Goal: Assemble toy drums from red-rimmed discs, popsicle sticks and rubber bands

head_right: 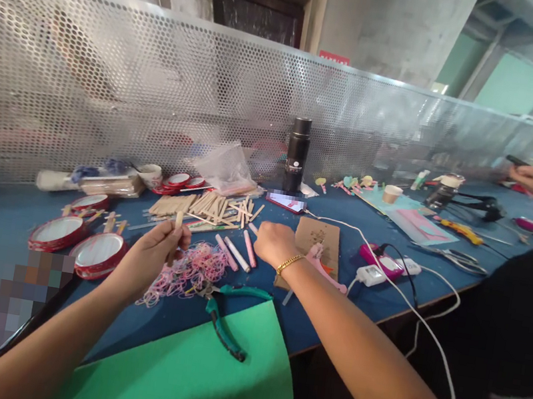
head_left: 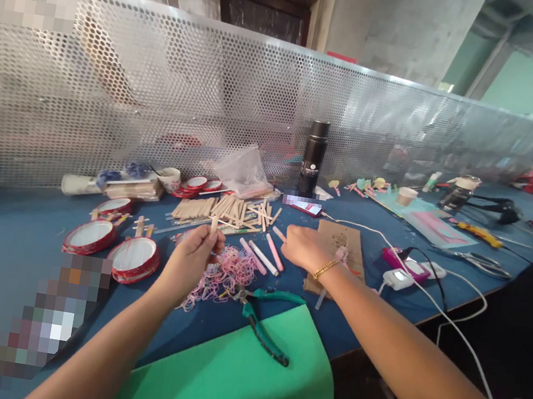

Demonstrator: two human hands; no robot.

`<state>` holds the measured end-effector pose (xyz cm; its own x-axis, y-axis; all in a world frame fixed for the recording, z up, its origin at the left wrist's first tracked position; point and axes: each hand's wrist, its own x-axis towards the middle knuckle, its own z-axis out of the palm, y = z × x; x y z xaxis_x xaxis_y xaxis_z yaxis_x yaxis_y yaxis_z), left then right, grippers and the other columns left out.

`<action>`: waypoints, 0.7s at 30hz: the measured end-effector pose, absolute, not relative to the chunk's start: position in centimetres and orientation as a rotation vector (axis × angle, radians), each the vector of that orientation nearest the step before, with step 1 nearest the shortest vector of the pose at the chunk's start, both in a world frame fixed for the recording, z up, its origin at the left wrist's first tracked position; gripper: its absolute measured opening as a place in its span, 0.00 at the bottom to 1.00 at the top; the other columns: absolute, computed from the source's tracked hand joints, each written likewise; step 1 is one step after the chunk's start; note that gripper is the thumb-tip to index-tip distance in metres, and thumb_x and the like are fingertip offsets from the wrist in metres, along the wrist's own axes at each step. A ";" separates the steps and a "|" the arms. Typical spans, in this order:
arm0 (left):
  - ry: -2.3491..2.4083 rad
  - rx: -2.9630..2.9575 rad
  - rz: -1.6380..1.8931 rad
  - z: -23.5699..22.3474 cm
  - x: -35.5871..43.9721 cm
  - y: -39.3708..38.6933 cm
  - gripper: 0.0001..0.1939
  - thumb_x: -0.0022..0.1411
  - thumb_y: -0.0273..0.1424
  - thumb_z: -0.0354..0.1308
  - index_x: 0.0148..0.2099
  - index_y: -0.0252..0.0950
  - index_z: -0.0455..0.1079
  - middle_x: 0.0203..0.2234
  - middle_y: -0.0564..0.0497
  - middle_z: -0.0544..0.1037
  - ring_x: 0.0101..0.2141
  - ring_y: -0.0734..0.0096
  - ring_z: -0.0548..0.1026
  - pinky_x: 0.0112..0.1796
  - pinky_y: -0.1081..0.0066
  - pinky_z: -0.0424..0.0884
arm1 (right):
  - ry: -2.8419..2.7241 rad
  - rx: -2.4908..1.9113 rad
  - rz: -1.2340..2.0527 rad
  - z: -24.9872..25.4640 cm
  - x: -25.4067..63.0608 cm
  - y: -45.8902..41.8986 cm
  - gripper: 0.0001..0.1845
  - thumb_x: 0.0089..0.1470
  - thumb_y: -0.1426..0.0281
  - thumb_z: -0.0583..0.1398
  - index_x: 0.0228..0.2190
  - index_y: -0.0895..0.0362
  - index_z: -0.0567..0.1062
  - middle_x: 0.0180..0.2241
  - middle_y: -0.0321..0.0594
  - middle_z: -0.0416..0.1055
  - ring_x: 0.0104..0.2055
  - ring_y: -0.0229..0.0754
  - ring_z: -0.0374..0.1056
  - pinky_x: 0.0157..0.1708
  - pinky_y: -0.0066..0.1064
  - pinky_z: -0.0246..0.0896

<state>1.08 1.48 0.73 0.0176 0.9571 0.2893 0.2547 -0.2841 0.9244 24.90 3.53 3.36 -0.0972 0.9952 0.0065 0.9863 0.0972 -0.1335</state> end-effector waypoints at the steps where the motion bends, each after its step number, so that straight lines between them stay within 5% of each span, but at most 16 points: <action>1: 1.296 1.718 1.330 0.8 1.0 1.5 0.17 0.63 0.47 0.59 0.35 0.38 0.73 0.26 0.54 0.72 0.26 0.70 0.67 0.30 0.70 0.67 | -2.250 -1.986 0.134 3.8 25.0 3.1 0.16 0.65 0.72 0.57 0.49 0.64 0.80 0.46 0.61 0.81 0.47 0.54 0.79 0.40 0.37 0.67; 6: 1.343 2.209 1.280 1.3 0.5 1.4 0.19 0.60 0.45 0.67 0.50 0.43 0.81 0.36 0.50 0.75 0.35 0.64 0.72 0.37 0.66 0.69 | -2.233 -1.219 0.635 4.5 24.6 1.3 0.08 0.64 0.64 0.63 0.37 0.56 0.79 0.34 0.41 0.81 0.35 0.40 0.74 0.35 0.30 0.62; 10: 1.118 2.353 0.930 1.7 0.3 1.2 0.15 0.70 0.44 0.59 0.39 0.40 0.80 0.32 0.50 0.78 0.35 0.65 0.74 0.38 0.67 0.68 | -1.944 -0.986 1.122 3.8 24.4 1.8 0.10 0.55 0.63 0.70 0.32 0.57 0.78 0.25 0.35 0.75 0.25 0.35 0.67 0.27 0.28 0.61; 14: 1.149 2.263 0.893 1.7 0.7 0.8 0.18 0.71 0.45 0.54 0.34 0.38 0.73 0.25 0.54 0.71 0.27 0.68 0.68 0.30 0.70 0.62 | -1.628 -0.876 1.370 3.4 23.7 2.7 0.15 0.50 0.59 0.71 0.30 0.56 0.76 0.21 0.32 0.72 0.19 0.32 0.62 0.18 0.25 0.55; 21: 1.139 1.936 0.932 1.8 1.5 -0.2 0.22 0.66 0.51 0.57 0.27 0.40 0.65 0.20 0.56 0.61 0.23 0.70 0.58 0.26 0.71 0.56 | -1.572 -0.706 1.200 2.4 20.4 3.0 0.27 0.63 0.48 0.58 0.26 0.57 0.80 0.15 0.30 0.65 0.17 0.32 0.59 0.17 0.24 0.53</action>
<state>1.53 -0.21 1.80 0.3561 0.9053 0.2315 0.4056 -0.3729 0.8345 20.37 3.04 2.35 -0.3348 0.8720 0.3571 -0.1145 0.3385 -0.9340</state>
